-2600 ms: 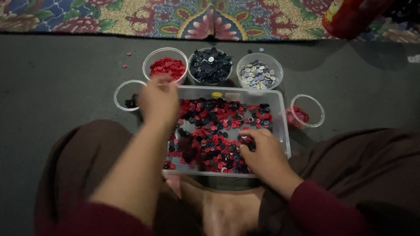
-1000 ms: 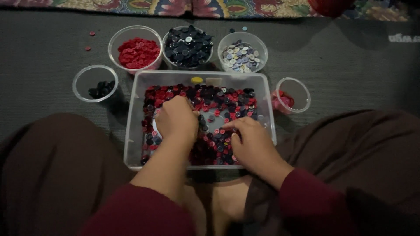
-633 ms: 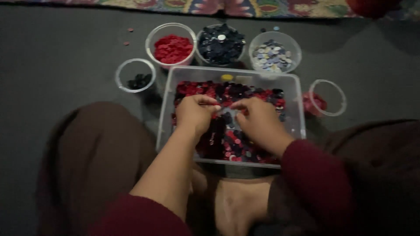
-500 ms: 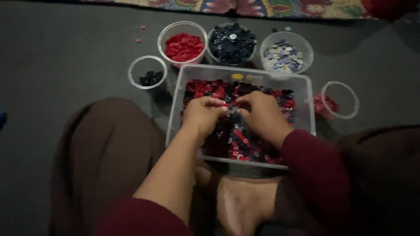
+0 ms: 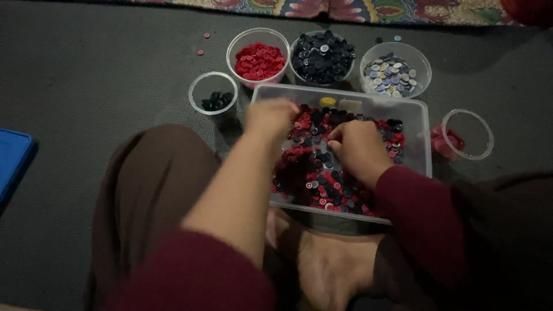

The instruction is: Sorting various colored buttons from a large tray into smaller individual cups based on color.

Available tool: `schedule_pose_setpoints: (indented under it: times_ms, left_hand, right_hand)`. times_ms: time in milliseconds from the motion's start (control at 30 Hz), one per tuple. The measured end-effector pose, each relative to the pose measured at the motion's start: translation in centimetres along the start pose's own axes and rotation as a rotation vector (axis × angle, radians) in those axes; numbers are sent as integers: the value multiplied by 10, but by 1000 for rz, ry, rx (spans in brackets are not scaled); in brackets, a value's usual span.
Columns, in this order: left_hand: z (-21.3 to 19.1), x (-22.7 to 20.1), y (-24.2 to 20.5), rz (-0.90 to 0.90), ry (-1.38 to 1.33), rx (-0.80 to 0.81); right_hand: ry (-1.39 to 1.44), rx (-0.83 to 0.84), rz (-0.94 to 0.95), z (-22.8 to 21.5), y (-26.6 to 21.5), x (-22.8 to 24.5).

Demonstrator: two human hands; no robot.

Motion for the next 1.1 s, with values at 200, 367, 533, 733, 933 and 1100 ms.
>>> schedule_pose_setpoints:
  times_ms: [200, 367, 533, 733, 933, 1100]
  left_hand:
    - [-91, -33, -6, -322, -673, -382]
    - [-40, 20, 18, -90, -191, -528]
    - [8, -1, -60, -70, -301, -252]
    - [50, -3, -83, -223, -502, 98]
    - [53, 12, -79, -241, -315, 107]
    - [18, 15, -50, -89, -53, -105]
  right_hand:
    - [253, 7, 78, -16, -10, -13]
    - [648, -55, 335, -2, -33, -36]
    - [1238, -16, 563, 2, -56, -27]
    - [1273, 49, 594, -11, -63, -12]
    - [1283, 129, 551, -13, -66, -4]
    - [1204, 122, 559, 0, -62, -12]
Point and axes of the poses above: each hand's wrist, its own y-axis towards the middle knuckle, its own z-axis out of the palm, x = y × z, the point moved 8 cm from there along y, towards the middle knuckle, and after that the axes turned 1 degree about -z, right-handed, at the moved point
